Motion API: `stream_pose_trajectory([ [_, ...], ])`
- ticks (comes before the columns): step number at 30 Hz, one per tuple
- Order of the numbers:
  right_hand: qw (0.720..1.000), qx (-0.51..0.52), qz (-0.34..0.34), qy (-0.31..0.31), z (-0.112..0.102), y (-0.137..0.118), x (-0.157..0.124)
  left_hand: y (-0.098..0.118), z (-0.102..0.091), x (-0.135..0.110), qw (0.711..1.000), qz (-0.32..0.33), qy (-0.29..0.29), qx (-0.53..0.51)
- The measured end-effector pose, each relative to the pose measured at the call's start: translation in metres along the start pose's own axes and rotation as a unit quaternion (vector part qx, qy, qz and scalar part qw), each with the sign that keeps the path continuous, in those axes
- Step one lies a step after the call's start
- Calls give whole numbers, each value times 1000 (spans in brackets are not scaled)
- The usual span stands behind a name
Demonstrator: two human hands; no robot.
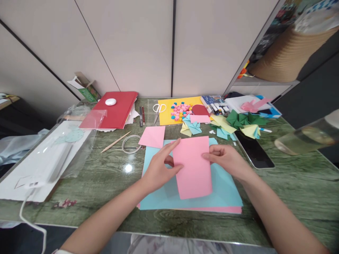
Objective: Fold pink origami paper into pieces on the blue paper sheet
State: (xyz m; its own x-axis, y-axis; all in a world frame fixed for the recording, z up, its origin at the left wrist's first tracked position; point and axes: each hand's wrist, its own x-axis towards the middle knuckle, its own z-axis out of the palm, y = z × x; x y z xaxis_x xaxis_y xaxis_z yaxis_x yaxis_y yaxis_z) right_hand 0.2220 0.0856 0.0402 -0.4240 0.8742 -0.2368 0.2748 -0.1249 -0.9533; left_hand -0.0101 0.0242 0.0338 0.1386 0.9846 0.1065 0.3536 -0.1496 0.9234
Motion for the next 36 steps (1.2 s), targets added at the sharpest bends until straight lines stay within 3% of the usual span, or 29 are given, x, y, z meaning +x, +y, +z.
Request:
stream_pose_trajectory([
  [9,1000,4,13,-6,-3,0,-1,1,-1,-1,1000,9,-9,-8],
  [16,999,33,15,1,-1,0,-1,-1,-1,0,997,67,23,16],
  [36,1000,22,0,7,0,-1,-1,-1,-3,0,997,72,13,38],
])
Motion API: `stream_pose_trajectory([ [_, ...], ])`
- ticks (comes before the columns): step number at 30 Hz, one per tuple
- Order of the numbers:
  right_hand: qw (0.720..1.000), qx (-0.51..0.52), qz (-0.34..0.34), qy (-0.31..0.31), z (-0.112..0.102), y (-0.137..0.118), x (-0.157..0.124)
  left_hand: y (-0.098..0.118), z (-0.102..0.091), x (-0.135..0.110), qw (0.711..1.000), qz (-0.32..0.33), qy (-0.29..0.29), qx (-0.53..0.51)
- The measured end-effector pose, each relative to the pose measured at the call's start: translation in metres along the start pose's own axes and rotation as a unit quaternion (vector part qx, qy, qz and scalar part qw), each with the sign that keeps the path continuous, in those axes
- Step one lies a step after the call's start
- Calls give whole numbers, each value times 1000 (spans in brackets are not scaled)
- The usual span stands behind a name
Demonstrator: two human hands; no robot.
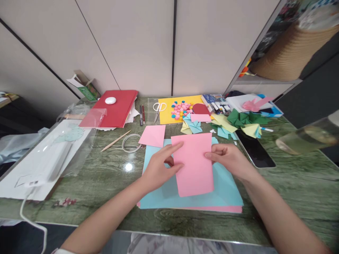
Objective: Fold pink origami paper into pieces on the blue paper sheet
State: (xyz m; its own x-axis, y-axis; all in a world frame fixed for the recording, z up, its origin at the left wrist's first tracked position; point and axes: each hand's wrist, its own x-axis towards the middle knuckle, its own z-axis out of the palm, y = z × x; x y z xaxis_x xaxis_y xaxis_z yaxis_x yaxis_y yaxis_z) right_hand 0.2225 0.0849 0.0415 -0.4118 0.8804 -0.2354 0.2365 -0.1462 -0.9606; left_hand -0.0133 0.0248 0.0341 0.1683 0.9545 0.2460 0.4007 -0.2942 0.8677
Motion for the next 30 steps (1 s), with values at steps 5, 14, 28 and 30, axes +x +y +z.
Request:
stream_pose_trajectory([
  [5,999,3,-37,34,3,0,-2,-2,-1,-1,1000,14,-19,-3],
  [14,993,14,-63,101,3,2,-5,-1,0,-1,999,41,-20,-7],
  [28,994,19,-57,94,3,2,-3,-2,1,-3,999,19,-36,-15],
  [30,994,22,-56,93,4,2,-2,-2,1,-3,999,14,-38,-22],
])
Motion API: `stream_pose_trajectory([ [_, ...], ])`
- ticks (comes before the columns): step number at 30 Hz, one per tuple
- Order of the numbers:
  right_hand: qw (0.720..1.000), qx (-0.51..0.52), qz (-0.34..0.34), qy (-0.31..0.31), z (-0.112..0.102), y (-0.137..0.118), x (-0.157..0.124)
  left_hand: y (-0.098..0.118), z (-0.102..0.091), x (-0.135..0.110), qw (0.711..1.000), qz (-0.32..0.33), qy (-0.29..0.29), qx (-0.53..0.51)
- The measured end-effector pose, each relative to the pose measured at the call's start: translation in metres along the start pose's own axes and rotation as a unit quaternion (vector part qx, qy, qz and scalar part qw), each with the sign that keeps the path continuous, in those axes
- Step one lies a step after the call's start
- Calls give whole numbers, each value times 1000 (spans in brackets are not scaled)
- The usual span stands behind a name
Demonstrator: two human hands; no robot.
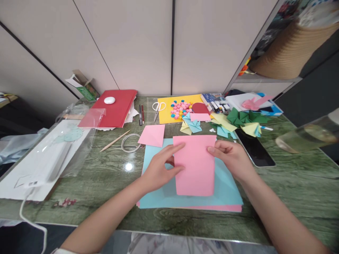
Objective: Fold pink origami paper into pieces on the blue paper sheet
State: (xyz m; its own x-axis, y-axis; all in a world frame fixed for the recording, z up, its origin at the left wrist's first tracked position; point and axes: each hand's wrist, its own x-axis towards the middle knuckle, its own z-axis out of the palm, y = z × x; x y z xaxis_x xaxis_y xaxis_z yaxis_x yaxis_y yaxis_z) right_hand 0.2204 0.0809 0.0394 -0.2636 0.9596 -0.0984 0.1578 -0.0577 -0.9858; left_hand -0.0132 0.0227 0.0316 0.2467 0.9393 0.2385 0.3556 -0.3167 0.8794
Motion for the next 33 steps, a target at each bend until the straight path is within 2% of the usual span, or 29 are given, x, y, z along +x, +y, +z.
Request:
stream_pose_trajectory([
  [4,1000,26,12,1,1,-2,-1,0,1,0,1000,-6,3,-11],
  [9,997,24,58,-49,0,-2,-1,1,0,2,999,-44,25,-7],
  [12,998,5,43,-50,-1,0,2,2,0,2,997,-67,38,3],
  [18,998,-37,13,-51,-1,2,4,4,1,1,997,-60,38,3],
  [25,994,-26,47,-92,0,0,5,1,0,3,997,-64,44,23],
  [33,995,-49,24,-81,-1,6,8,3,-1,5,997,-63,27,19],
])
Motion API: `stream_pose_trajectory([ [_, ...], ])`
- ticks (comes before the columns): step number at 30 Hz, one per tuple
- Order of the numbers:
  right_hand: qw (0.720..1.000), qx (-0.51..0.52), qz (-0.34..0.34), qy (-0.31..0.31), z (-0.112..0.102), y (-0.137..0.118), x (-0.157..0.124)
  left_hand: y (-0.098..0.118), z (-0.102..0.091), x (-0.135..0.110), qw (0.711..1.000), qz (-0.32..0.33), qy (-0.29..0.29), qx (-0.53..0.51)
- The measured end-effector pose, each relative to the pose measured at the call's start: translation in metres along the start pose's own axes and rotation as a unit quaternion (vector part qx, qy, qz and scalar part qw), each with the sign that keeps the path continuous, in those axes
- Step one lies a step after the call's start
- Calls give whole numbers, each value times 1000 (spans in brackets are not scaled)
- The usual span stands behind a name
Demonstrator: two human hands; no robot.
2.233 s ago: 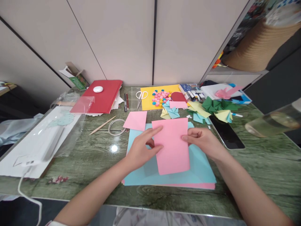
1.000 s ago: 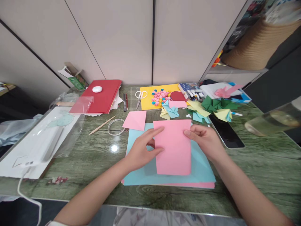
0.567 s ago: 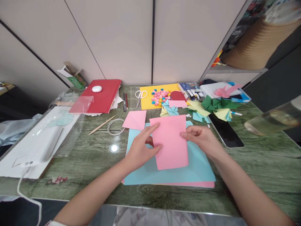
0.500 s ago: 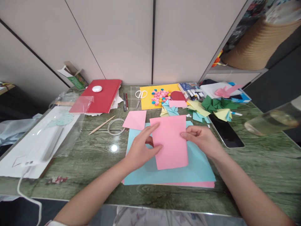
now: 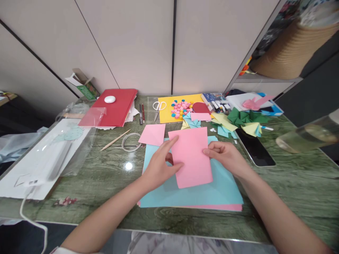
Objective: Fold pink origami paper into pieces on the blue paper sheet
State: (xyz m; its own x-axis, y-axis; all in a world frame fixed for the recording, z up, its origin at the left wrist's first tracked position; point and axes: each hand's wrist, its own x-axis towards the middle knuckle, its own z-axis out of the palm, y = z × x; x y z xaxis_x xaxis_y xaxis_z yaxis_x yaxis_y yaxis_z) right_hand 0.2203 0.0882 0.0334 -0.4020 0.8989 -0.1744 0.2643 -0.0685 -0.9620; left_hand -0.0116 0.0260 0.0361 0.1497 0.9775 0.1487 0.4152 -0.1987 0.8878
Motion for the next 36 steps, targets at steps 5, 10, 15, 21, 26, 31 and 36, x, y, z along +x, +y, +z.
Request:
stream_pose_trajectory([
  [5,1000,0,-8,8,0,2,1,-3,-1,0,1000,30,4,-2],
  [10,1000,14,-9,13,0,2,1,-2,-1,-2,1000,19,-11,-3],
  [15,999,42,20,-16,0,1,-1,-3,0,-4,1000,12,-13,9],
  [21,1000,20,1,4,0,2,-1,1,-2,-3,1000,12,-12,9],
  [26,1000,12,-9,6,1,-1,-2,1,-2,-3,1000,9,-15,10],
  [31,999,23,19,-11,1,-3,-3,2,-2,-2,1000,10,-5,0],
  [36,1000,-8,-11,16,1,-1,-2,4,-2,-1,1000,3,-4,-6],
])
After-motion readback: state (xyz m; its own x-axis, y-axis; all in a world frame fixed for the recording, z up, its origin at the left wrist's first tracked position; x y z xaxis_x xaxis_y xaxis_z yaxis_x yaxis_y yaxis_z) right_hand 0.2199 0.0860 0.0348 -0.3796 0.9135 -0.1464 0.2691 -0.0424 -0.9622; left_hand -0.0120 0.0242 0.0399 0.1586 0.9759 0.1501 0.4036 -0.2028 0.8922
